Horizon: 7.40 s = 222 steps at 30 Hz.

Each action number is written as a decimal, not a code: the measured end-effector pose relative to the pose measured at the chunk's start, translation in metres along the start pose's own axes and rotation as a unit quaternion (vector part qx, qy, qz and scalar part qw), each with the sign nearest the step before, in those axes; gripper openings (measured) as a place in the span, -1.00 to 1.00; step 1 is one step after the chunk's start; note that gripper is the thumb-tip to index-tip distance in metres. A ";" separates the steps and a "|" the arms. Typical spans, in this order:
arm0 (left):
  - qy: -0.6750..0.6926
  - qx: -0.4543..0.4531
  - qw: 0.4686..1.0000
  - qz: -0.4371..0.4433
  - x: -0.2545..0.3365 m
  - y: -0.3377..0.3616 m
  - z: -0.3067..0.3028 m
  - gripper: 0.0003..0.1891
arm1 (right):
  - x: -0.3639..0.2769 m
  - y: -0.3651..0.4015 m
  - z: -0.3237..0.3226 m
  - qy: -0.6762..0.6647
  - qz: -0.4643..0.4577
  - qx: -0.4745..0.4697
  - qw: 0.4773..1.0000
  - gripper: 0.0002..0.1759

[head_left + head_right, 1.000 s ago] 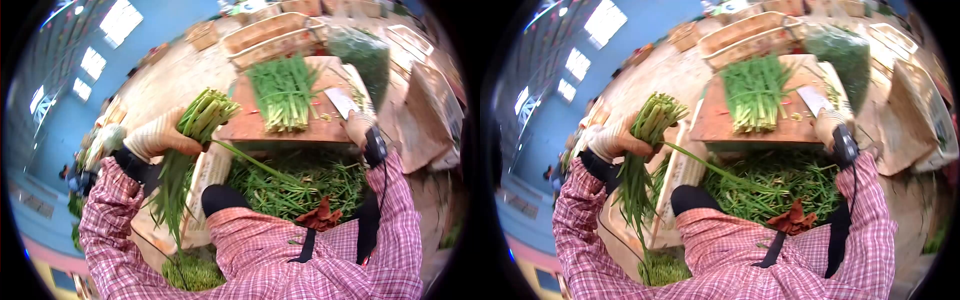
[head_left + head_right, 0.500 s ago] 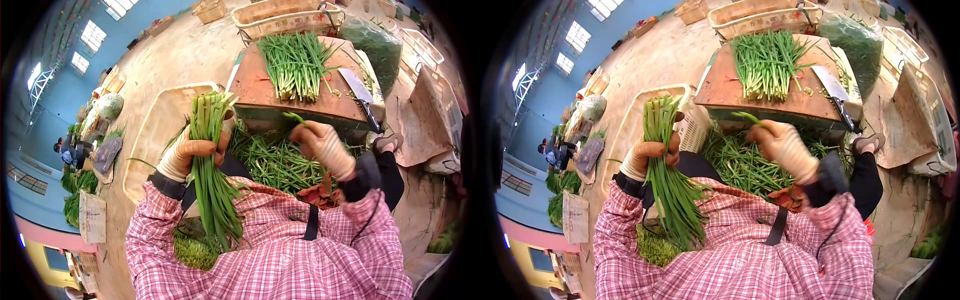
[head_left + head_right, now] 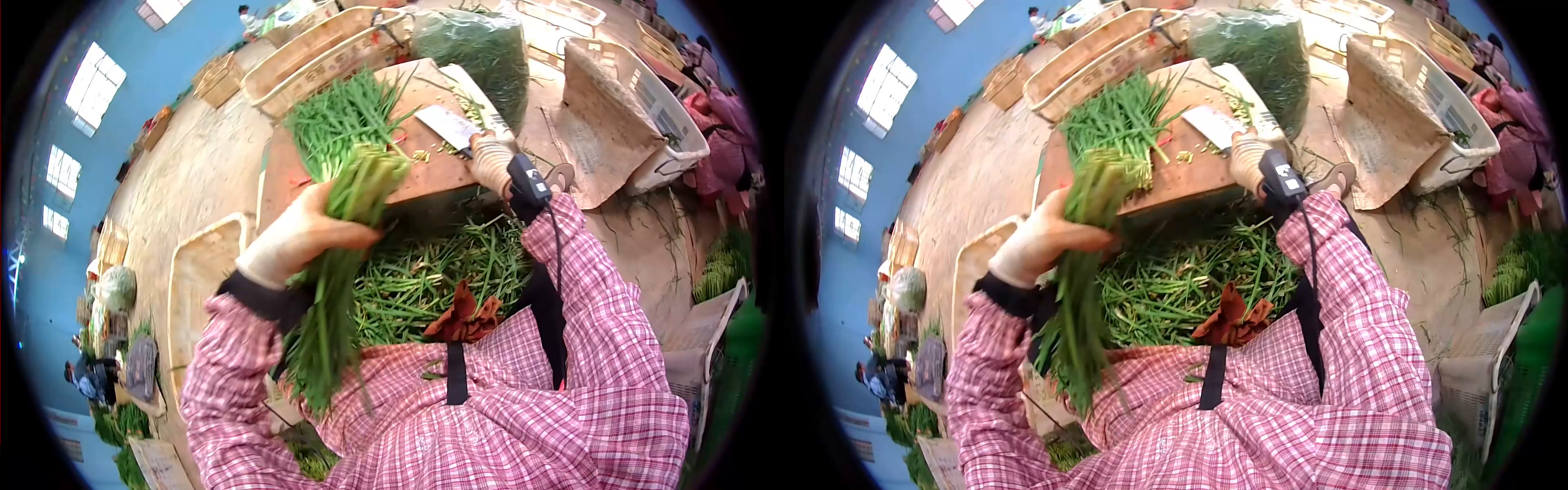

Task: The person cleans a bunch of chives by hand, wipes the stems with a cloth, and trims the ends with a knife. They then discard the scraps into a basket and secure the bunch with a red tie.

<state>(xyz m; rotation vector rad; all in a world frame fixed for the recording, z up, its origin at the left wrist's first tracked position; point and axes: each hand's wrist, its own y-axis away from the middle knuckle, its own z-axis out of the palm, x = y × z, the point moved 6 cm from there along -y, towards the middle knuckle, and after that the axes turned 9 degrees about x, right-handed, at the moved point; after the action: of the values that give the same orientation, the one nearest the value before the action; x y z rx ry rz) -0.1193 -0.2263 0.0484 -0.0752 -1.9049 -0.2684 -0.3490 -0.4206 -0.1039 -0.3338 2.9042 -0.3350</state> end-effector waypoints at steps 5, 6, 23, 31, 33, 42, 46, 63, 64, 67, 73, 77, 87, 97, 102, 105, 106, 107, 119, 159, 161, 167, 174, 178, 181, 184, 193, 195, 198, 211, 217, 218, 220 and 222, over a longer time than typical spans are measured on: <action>0.031 -0.051 0.995 -0.076 -0.056 -0.117 0.051 -0.54 | 0.016 -0.020 0.014 -0.097 0.059 0.004 0.993 -0.44; 0.024 -0.055 0.992 -0.115 -0.079 -0.134 0.053 -0.55 | 0.019 -0.022 0.010 -0.071 0.052 0.015 0.996 -0.46; -0.009 -0.092 0.952 -0.292 -0.119 -0.154 0.069 -0.77 | 0.022 0.076 -0.055 -0.319 0.005 -0.096 0.943 -0.61; -0.051 -0.098 0.968 -0.225 -0.119 -0.158 0.072 -0.83 | 0.013 0.063 -0.033 -0.300 -0.017 -0.159 0.940 -0.61; -0.060 -0.105 0.972 -0.203 -0.118 -0.157 0.076 -0.82 | 0.006 0.064 -0.034 -0.245 -0.059 -0.173 0.952 -0.61; 0.069 -0.112 0.990 -0.052 -0.087 -0.100 0.066 -0.64 | -0.004 0.012 -0.019 -0.014 -0.159 0.087 0.983 -0.63; 0.174 -0.046 0.983 -0.045 -0.066 -0.062 0.041 -0.54 | -0.011 -0.022 -0.001 -0.065 -0.084 0.035 0.994 -0.59; 0.224 0.070 0.968 0.091 -0.071 -0.025 0.063 -0.17 | -0.125 0.059 -0.137 -0.809 0.044 0.072 0.581 -0.71; 0.229 0.124 0.960 0.100 -0.066 -0.023 0.067 -0.21 | -0.130 0.060 -0.143 -0.812 0.040 0.085 0.576 -0.70; 0.193 0.189 0.956 0.116 -0.061 -0.017 0.052 -0.50 | -0.145 0.064 -0.163 -0.830 0.013 0.042 0.556 -0.60; 0.136 0.062 0.986 -0.076 0.026 0.085 -0.066 -0.53 | -0.128 0.078 -0.125 -0.871 0.038 -0.054 0.486 -0.41; 0.174 0.149 0.951 -0.206 0.007 0.152 -0.065 -0.53 | -0.153 0.113 -0.071 -0.869 0.070 -0.142 0.469 -0.38; 0.262 0.206 0.906 -0.262 -0.111 0.191 -0.024 -0.58 | -0.177 0.168 -0.051 -0.790 0.050 -0.214 0.572 -0.81; 0.302 0.180 0.893 -0.282 -0.153 0.202 -0.013 -0.57 | -0.186 0.158 -0.048 -0.516 -0.216 0.094 0.824 -0.60; 0.301 0.205 0.885 -0.290 -0.150 0.206 -0.012 -0.43 | -0.198 0.155 -0.041 -0.533 -0.349 0.055 0.769 -0.73; 0.303 0.255 0.878 -0.270 -0.145 0.209 -0.013 -0.38 | -0.171 0.149 -0.040 -0.565 -0.329 -0.021 0.757 -0.76; 0.302 0.285 0.869 -0.270 -0.145 0.210 -0.013 -0.37 | -0.154 0.143 -0.028 -0.588 -0.258 -0.078 0.763 -0.78; 0.297 0.276 0.871 -0.278 -0.151 0.216 -0.015 -0.38 | -0.135 0.138 -0.014 -0.606 -0.185 -0.134 0.762 -0.81; 0.307 0.292 0.859 -0.288 -0.170 0.216 -0.014 -0.54 | -0.181 0.166 -0.028 -0.550 -0.145 0.000 0.823 -0.38; -0.082 0.181 0.955 -0.218 -0.117 0.203 -0.012 -0.43 | -0.191 0.157 0.011 -0.824 0.138 -0.216 0.506 -0.67; -0.046 0.172 0.952 -0.249 -0.124 0.204 -0.009 -0.41 | -0.180 0.149 -0.003 -0.828 0.075 -0.156 0.534 -0.70; -0.127 0.123 0.958 -0.227 -0.127 0.192 -0.005 -0.38 | -0.195 0.165 -0.026 -0.712 -0.057 -0.238 0.658 -0.78; -0.515 0.254 0.819 -0.018 -0.121 0.217 -0.027 -0.11 | -0.126 0.140 0.039 -0.602 -0.120 -0.161 0.773 -0.37; -0.587 0.263 0.762 0.074 -0.107 0.201 -0.015 -0.07 | -0.206 0.181 -0.016 -0.731 -0.068 -0.287 0.615 -0.56; -0.619 0.265 0.736 0.071 -0.107 0.204 -0.019 -0.09 | -0.169 0.162 0.024 -0.675 0.081 -0.201 0.705 -0.74; -0.637 0.270 0.716 0.094 -0.108 0.203 -0.022 -0.13 | -0.151 0.155 0.033 -0.660 0.083 -0.214 0.715 -0.64; -0.652 0.242 0.715 0.069 -0.116 0.191 -0.020 -0.14 | -0.159 0.153 0.022 -0.694 0.075 -0.114 0.707 -0.75; -0.655 0.239 0.713 0.073 -0.116 0.188 -0.019 -0.15 | -0.178 0.165 -0.013 -0.604 -0.143 -0.003 0.784 -0.71; -0.656 0.245 0.709 0.089 -0.113 0.181 -0.016 -0.18 | -0.191 0.169 -0.027 -0.464 -0.130 -0.007 0.876 -0.50; -0.674 0.219 0.695 0.122 -0.118 0.174 -0.003 -0.26 | -0.155 0.153 0.034 -0.736 0.182 -0.216 0.615 -0.55; -0.667 0.207 0.698 0.159 -0.125 0.169 0.003 -0.26 | -0.190 0.175 0.041 -0.745 0.124 -0.339 0.562 -0.37; -0.666 0.200 0.700 0.162 -0.123 0.169 0.005 -0.28 | -0.188 0.177 0.038 -0.765 0.133 -0.338 0.532 -0.38; -0.665 0.201 0.699 0.169 -0.124 0.168 0.005 -0.29 | -0.182 0.178 0.038 -0.801 0.162 -0.322 0.478 -0.40; -0.653 0.204 0.709 0.172 -0.121 0.165 0.007 -0.29 | -0.172 0.175 0.037 -0.836 0.188 -0.287 0.429 -0.44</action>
<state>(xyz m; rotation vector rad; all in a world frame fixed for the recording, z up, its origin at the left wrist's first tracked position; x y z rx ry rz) -0.0535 -0.0550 -0.0424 -0.4056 -3.2444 0.6827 -0.2114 -0.2199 -0.1524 0.0264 0.8249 0.7294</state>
